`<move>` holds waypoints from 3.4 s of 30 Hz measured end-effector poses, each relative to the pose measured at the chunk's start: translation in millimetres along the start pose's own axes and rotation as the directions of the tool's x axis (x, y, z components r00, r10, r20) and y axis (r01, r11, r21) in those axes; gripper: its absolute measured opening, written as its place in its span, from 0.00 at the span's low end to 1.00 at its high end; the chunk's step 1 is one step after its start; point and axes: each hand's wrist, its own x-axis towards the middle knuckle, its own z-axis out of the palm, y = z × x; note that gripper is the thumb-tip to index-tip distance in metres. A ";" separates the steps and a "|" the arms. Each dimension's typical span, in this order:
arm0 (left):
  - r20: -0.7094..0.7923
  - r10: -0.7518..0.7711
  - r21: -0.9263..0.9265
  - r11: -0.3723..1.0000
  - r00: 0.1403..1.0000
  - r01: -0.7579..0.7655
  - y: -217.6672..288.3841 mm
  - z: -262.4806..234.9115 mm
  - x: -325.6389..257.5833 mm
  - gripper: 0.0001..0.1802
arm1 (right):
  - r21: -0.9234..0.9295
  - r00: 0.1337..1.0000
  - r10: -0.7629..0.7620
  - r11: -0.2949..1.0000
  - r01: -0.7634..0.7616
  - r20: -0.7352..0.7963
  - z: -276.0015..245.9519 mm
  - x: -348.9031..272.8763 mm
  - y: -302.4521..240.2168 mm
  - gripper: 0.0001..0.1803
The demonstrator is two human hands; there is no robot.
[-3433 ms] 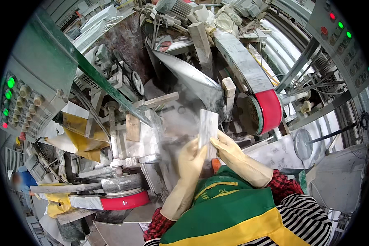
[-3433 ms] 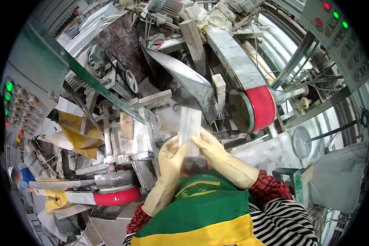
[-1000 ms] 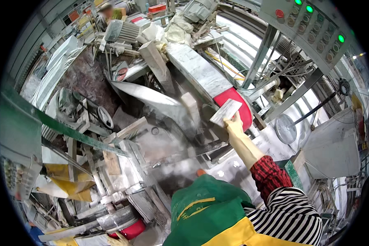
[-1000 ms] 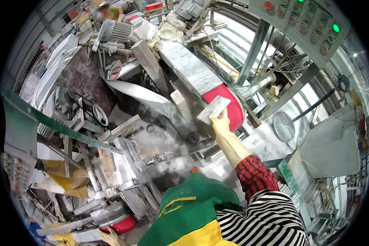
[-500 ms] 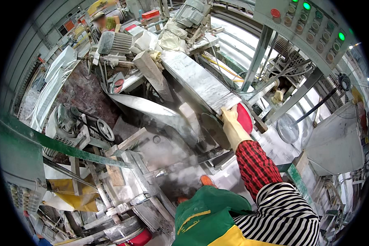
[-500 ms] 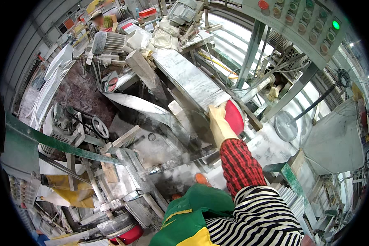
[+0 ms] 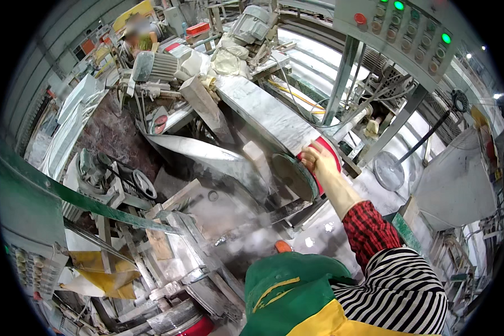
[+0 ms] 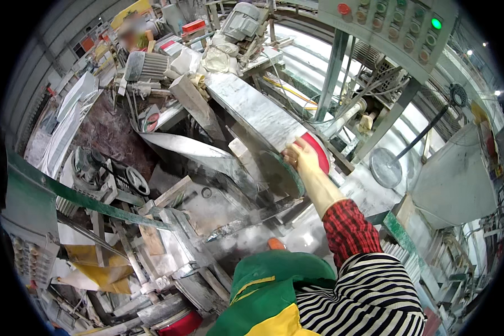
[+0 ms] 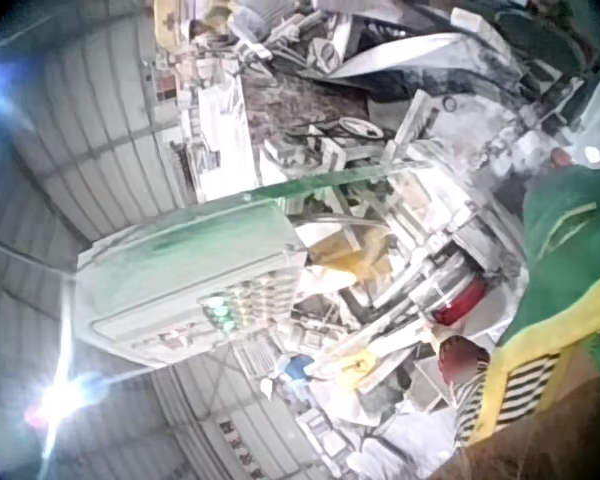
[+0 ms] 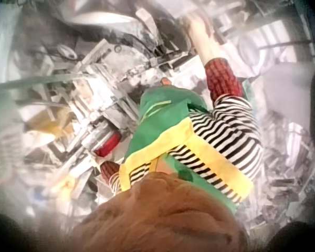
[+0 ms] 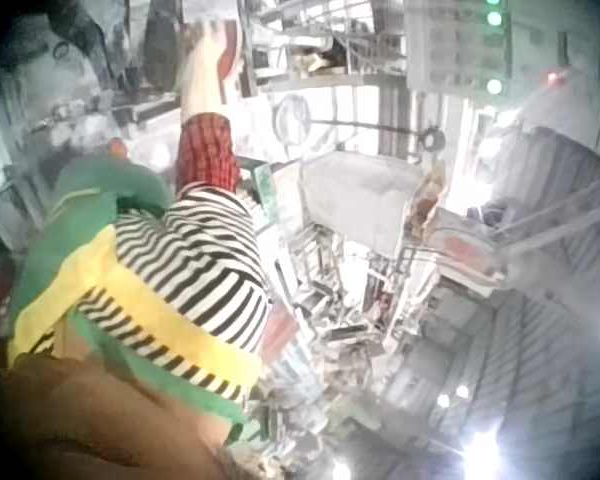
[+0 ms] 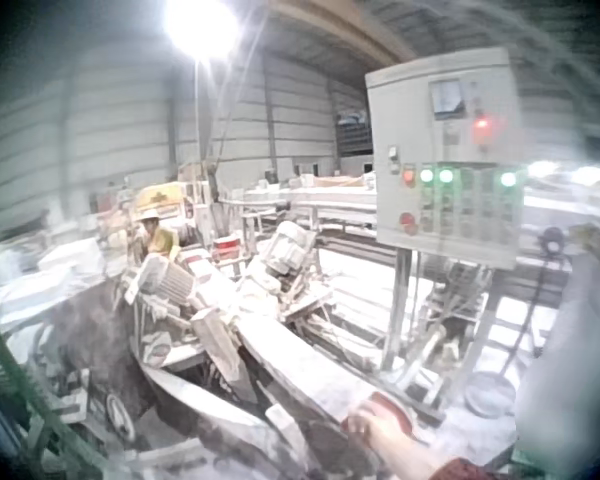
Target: The person repeatedly picks up white rectangular blocks and rubs them against a rotating red grinding wheel in a factory setting. The person handles the blocks one at a time, rotating them to grind different sides, while wearing gloves and an apron.
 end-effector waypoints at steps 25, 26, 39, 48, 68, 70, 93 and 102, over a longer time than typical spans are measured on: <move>0.586 0.519 -0.643 0.765 0.622 -0.032 257.4 69.0 -114.5 0.51 | -0.596 0.485 0.505 0.802 0.042 0.714 146.5 -220.3 105.4 0.42; 0.573 0.597 -0.690 0.721 0.562 -0.064 271.9 73.9 -119.1 0.51 | -0.549 0.516 0.406 0.821 0.157 0.755 151.4 -230.1 102.8 0.44; 0.840 0.522 -0.437 0.485 0.150 0.757 321.7 46.6 -137.8 0.35 | -0.514 0.778 0.323 0.858 0.000 0.538 118.4 -186.6 33.1 0.18; 0.820 0.518 -0.478 0.387 0.242 0.789 310.2 60.4 -138.9 0.33 | -0.649 0.633 0.383 0.717 0.256 0.673 107.9 -200.8 21.1 0.36; 0.788 0.601 -0.509 0.514 0.133 0.691 335.2 61.2 -108.2 0.59 | -0.575 0.576 0.478 0.818 -0.018 0.663 97.6 -231.1 2.1 0.37; 0.782 0.611 -0.512 0.518 0.122 0.685 336.3 66.7 -108.2 0.60 | -0.580 0.579 0.477 0.815 -0.009 0.661 94.8 -229.0 4.0 0.37; 0.862 0.466 -0.394 0.365 0.201 0.844 314.6 101.9 -143.9 0.35 | -0.545 0.562 0.105 0.438 0.714 0.820 107.8 -240.5 19.3 0.40; 0.783 0.588 -0.374 0.189 0.200 0.908 322.4 104.4 -142.1 0.33 | -0.629 0.700 -0.089 0.369 0.684 0.708 102.8 -223.9 13.1 0.47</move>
